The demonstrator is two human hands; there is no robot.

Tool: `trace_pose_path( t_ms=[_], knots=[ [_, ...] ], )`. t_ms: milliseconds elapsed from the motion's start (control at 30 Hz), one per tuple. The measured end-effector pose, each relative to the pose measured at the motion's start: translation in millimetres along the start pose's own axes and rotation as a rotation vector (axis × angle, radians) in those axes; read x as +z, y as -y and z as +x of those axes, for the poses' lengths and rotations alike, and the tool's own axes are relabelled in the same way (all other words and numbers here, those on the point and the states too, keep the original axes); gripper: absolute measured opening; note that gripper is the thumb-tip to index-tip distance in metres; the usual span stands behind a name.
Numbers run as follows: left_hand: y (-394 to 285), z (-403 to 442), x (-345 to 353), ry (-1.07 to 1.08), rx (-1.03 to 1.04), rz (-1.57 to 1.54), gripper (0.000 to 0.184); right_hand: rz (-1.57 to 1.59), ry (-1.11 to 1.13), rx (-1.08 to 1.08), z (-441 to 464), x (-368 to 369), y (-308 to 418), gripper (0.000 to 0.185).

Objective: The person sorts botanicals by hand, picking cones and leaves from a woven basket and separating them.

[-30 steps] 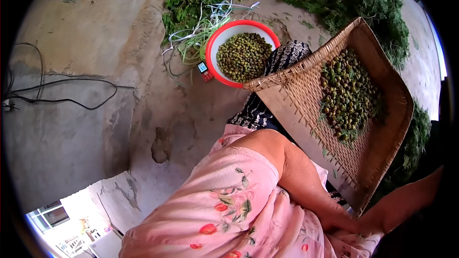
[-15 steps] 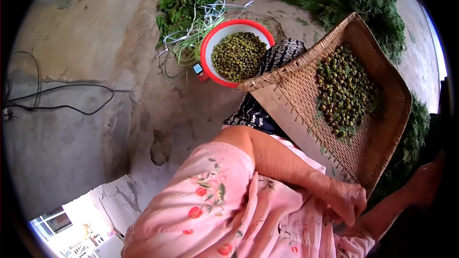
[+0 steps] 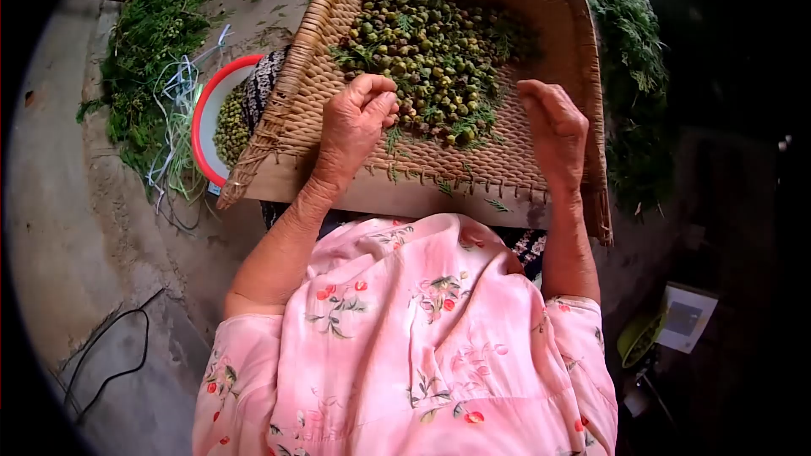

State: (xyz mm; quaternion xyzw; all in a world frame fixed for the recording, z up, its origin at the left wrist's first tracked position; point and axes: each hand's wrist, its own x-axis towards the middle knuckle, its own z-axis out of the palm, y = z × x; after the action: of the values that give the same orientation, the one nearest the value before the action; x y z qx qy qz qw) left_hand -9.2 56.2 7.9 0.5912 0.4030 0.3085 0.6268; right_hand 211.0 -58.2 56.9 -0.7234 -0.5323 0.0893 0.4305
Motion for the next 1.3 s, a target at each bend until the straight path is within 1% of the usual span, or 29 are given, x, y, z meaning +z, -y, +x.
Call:
trace_pose_path(
  t_ms=[33,100,133,233,267,300,367,400,433,500,567,633,700,733,767,833,867,900,967,1033,1100,1133,1200,1233,1267,1300],
  knots=[
    [2,3,4,0.010,0.002,-0.005,0.012,-0.003,0.034,0.014,-6,2,-9,0.013],
    [7,6,13,0.028,0.149,0.271,0.010,-0.026,0.091,0.064,-15,4,-10,0.014],
    [9,5,19,-0.011,0.340,0.389,0.008,-0.051,0.097,0.066,-20,6,-15,0.014],
    [11,-5,32,0.041,0.521,0.554,0.011,-0.057,0.122,0.121,-31,12,-23,0.015],
    [13,-7,33,0.044,0.597,0.672,0.013,-0.051,0.144,0.160,-34,13,-26,0.019],
    [13,-10,35,0.048,0.600,0.670,0.013,-0.052,0.140,0.162,-36,16,-29,0.019],
    [10,-17,36,0.101,0.678,0.771,0.015,-0.184,0.117,0.056,-40,23,-35,0.025],
    [6,-20,36,0.170,0.705,0.766,0.016,-0.233,0.185,0.084,-40,25,-37,0.029],
    [5,-23,36,0.168,0.704,0.773,0.016,-0.227,0.186,0.082,-40,27,-35,0.029],
    [5,-35,38,0.333,0.717,0.723,0.017,-0.382,0.185,0.023,-37,31,-26,0.027],
    [7,-50,43,0.417,0.673,0.561,0.019,-0.415,0.220,-0.012,-34,32,-24,0.028],
    [12,-65,50,0.682,0.627,0.307,0.020,-0.464,0.249,-0.042,-32,32,-27,0.029],
    [3,-70,52,0.934,0.505,0.186,0.019,-0.415,0.268,-0.097,-32,30,-33,0.028],
    [-4,-68,47,1.036,0.392,0.194,0.023,-0.422,0.263,-0.095,-33,29,-36,0.028],
    [-9,-71,43,1.038,0.398,0.191,0.023,-0.426,0.269,-0.095,-34,28,-39,0.024],
    [-13,-81,32,1.162,-0.027,-0.140,0.030,-0.430,0.269,-0.098,-34,27,-45,0.021],
    [-10,-80,27,1.186,-0.017,-0.132,0.037,-0.457,0.247,-0.074,-34,26,-48,0.017],
    [-7,-81,22,1.186,-0.016,-0.131,0.037,-0.483,0.224,-0.051,-33,24,-51,0.014],
    [2,-84,10,1.122,-0.327,-0.036,0.043,-0.462,0.190,-0.013,-29,24,-55,0.012],
    [24,-91,-4,1.079,-0.338,-0.236,0.048,-0.407,0.145,0.019,-27,25,-61,0.012],
    [30,-90,-8,1.133,0.138,0.334,0.047,-0.416,0.145,0.029,-26,27,-60,0.013],
    [33,-89,-6,1.131,0.145,0.335,0.047,-0.430,0.141,0.032,-26,29,-61,0.015],
    [36,-84,-4,1.091,0.402,0.798,0.045,-0.480,0.108,0.034,-22,32,-61,0.023],
    [40,-80,-3,1.085,0.407,0.803,0.045,-0.479,0.103,0.027,-19,31,-61,0.023],
    [46,-77,-4,1.176,0.287,0.804,0.048,-0.531,0.106,0.045,-17,29,-62,0.025],
    [30,-74,-2,1.267,0.161,0.800,0.051,-0.583,0.111,0.067,-17,28,-62,0.028]
  ],
)
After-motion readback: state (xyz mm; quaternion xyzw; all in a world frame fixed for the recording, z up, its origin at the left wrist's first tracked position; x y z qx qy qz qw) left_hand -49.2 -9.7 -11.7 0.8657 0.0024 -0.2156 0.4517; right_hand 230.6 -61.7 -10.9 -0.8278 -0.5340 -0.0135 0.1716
